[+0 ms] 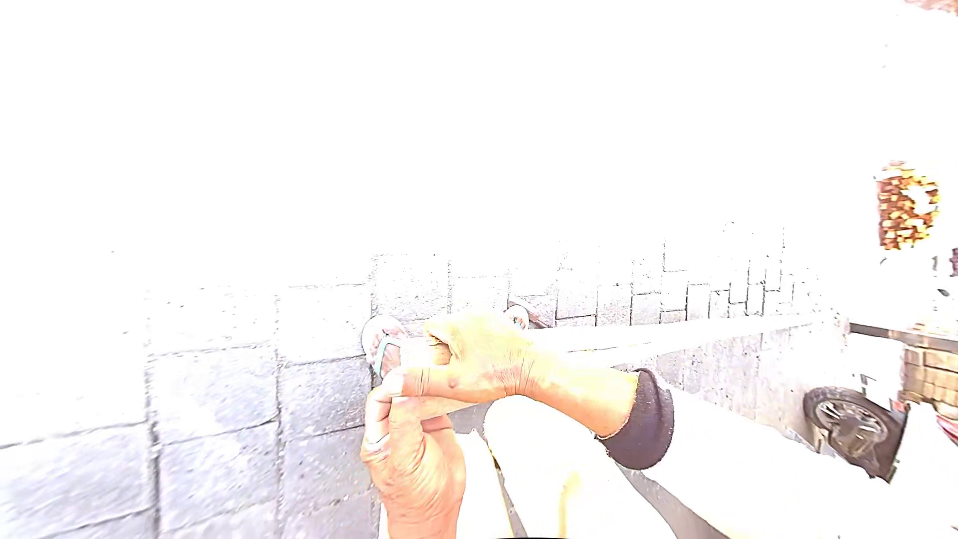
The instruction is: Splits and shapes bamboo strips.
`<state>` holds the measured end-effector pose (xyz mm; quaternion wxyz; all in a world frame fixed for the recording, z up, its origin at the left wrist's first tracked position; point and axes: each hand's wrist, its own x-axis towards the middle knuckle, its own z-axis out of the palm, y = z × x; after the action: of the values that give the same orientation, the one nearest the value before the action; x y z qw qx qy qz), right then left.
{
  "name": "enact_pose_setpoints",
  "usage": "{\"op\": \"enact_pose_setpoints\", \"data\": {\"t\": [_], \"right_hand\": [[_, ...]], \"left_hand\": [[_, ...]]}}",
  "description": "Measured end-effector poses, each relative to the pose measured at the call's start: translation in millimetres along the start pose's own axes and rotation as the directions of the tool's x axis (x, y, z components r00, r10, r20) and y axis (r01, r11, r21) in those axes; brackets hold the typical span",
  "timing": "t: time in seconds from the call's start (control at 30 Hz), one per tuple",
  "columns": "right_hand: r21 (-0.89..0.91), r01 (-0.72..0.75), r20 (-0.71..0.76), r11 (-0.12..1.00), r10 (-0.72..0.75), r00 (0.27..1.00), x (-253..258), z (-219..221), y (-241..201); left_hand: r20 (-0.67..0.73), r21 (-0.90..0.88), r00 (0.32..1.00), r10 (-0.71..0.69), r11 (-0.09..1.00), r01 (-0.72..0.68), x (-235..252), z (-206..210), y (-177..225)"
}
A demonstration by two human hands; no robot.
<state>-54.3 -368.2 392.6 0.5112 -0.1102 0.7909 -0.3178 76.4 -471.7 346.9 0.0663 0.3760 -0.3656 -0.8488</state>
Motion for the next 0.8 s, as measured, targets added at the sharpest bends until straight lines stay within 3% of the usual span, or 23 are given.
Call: {"op": "enact_pose_setpoints", "data": {"t": [0.2,0.4,0.5,0.67,0.8], "right_hand": [[0.013,0.064,0.021,0.998,-0.064,0.998,-2.7,-3.0,6.0],[0.008,0.139,0.051,0.99,-0.14,0.989,-8.5,-5.6,10.0],[-0.084,0.223,-0.029,0.971,-0.226,0.974,-17.0,-6.6,7.9],[-0.251,0.217,-0.361,0.943,-0.299,0.883,-6.9,31.4,22.0],[-0.373,0.211,-0.422,0.904,-0.368,0.829,-7.4,37.2,23.7]], "left_hand": [[0.146,-0.314,0.984,-0.103,0.938,0.144,5.0,2.1,-15.6],[-0.041,-0.259,0.998,-0.039,0.965,0.027,7.8,24.0,-18.9],[-0.102,-0.339,0.995,0.017,0.939,-0.051,6.7,42.6,-16.2],[0.045,-0.267,0.998,-0.036,0.963,0.047,15.4,28.0,-12.7],[-0.026,-0.293,0.999,-0.048,0.955,0.038,19.4,40.2,-9.5]]}}
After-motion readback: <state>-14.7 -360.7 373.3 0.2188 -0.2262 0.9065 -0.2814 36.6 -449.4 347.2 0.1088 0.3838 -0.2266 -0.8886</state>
